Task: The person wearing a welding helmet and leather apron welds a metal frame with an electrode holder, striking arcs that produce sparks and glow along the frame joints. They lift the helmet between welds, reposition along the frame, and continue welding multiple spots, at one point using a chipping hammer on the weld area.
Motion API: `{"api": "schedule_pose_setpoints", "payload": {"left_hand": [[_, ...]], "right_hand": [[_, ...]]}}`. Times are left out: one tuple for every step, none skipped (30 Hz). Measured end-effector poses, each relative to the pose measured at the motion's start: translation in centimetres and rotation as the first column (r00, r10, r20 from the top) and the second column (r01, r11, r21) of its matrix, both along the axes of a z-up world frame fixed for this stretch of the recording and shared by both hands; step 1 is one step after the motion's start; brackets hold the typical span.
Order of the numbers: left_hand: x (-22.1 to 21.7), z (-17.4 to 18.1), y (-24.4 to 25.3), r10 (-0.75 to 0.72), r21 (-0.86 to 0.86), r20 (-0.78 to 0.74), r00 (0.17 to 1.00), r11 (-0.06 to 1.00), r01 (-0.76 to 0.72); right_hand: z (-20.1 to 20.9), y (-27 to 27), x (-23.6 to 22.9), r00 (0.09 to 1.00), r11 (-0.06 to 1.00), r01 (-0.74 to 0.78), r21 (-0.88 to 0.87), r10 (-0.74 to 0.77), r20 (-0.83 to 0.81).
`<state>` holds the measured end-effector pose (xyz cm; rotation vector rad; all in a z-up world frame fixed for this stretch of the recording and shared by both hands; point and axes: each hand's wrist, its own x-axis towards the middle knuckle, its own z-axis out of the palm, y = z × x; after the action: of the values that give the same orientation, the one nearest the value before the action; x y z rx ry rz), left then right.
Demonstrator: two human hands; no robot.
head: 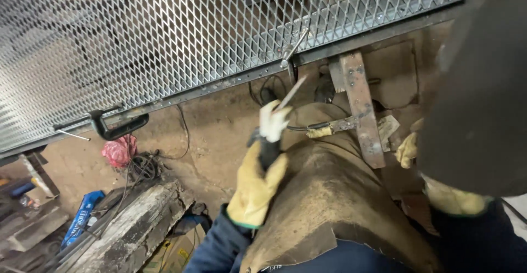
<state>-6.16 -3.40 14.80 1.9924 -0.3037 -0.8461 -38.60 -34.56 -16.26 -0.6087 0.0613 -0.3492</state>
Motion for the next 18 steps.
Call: {"api": "schedule_pose_setpoints", "payload": {"left_hand": [[-0.1, -0.9, 2.2, 0.030, -0.036, 0.108, 0.994, 0.999, -0.026], [1.1, -0.2, 2.1, 0.022, -0.034, 0.114, 0.993, 0.999, -0.019], [2.4, 0.5, 1.9, 0.088, -0.009, 0.060, 0.994, 0.996, -0.088], [3.6, 1.3, 1.7, 0.156, 0.019, 0.008, 0.988, 0.988, -0.156], [5.2, 2.4, 0.8, 0.149, 0.020, 0.016, 0.989, 0.989, -0.149], [6.8, 3.3, -0.3, 0.075, 0.159, 0.090, 0.993, 0.983, -0.089], [8.5, 4.3, -1.4, -0.008, 0.298, 0.154, 0.988, 0.954, -0.039], [9.5, 4.0, -1.5, -0.021, 0.295, 0.160, 0.987, 0.955, -0.028], [10.5, 3.6, -1.7, -0.070, 0.259, 0.160, 0.985, 0.965, 0.026], [11.6, 3.3, -1.8, -0.123, 0.227, 0.159, 0.980, 0.970, 0.085], [12.5, 3.1, -1.8, -0.140, 0.227, 0.162, 0.977, 0.969, 0.101], [13.7, 2.8, -1.9, -0.287, 0.270, 0.221, 0.932, 0.936, 0.225], [14.8, 2.5, -2.1, -0.428, 0.319, 0.273, 0.862, 0.885, 0.339], [15.8, 1.6, -2.0, -0.456, 0.316, 0.273, 0.847, 0.874, 0.368], [16.8, 0.7, -1.8, -0.506, 0.291, 0.309, 0.805, 0.856, 0.427], [18.1, -0.3, -1.9, -0.557, 0.263, 0.345, 0.755, 0.830, 0.492], [18.9, -1.2, -1.9, -0.586, 0.257, 0.346, 0.733, 0.810, 0.527], [19.7, -2.2, -1.9, -0.609, 0.261, 0.344, 0.715, 0.793, 0.550]], "right_hand": [[2.0, 0.3, 1.1, 1.000, 1.000, -0.011, 0.005, 0.011, 0.026], [5.5, 0.8, 3.3, 0.999, 1.000, -0.016, 0.011, 0.016, 0.049], [9.5, 1.5, 5.0, 0.997, 1.000, -0.022, 0.016, 0.021, 0.072], [14.0, 2.4, 6.1, 0.995, 0.999, -0.028, 0.020, 0.026, 0.097], [18.2, 3.0, 7.7, 0.994, 1.000, -0.022, 0.022, 0.020, 0.104], [22.4, 3.6, 9.2, 1.000, 0.999, 0.024, -0.029, -0.024, -0.001], [26.6, 4.1, 10.7, 0.992, 0.995, 0.064, -0.083, -0.073, -0.104], [28.1, 3.9, 10.5, 0.991, 0.993, 0.078, -0.085, -0.086, -0.098], [29.9, 3.9, 10.5, 0.990, 0.992, 0.093, -0.086, -0.101, -0.094], [31.8, 4.3, 10.9, 0.989, 0.990, 0.112, -0.083, -0.119, -0.092], [33.1, 4.3, 10.6, 0.986, 0.988, 0.130, -0.081, -0.137, -0.090], [34.4, 4.5, 10.3, 0.983, 0.984, 0.156, -0.081, -0.163, -0.088], [35.7, 4.8, 10.1, 0.978, 0.980, 0.181, -0.081, -0.188, -0.085], [36.3, 5.5, 9.8, 0.971, 0.973, 0.215, -0.081, -0.222, -0.087], [36.8, 6.3, 9.5, 0.963, 0.965, 0.248, -0.081, -0.255, -0.089], [37.4, 7.2, 9.2, 0.951, 0.954, 0.289, -0.084, -0.296, -0.091], [37.3, 8.4, 9.0, 0.937, 0.940, 0.329, -0.087, -0.336, -0.094], [37.3, 9.8, 8.8, 0.919, 0.923, 0.373, -0.092, -0.381, -0.100]]}}
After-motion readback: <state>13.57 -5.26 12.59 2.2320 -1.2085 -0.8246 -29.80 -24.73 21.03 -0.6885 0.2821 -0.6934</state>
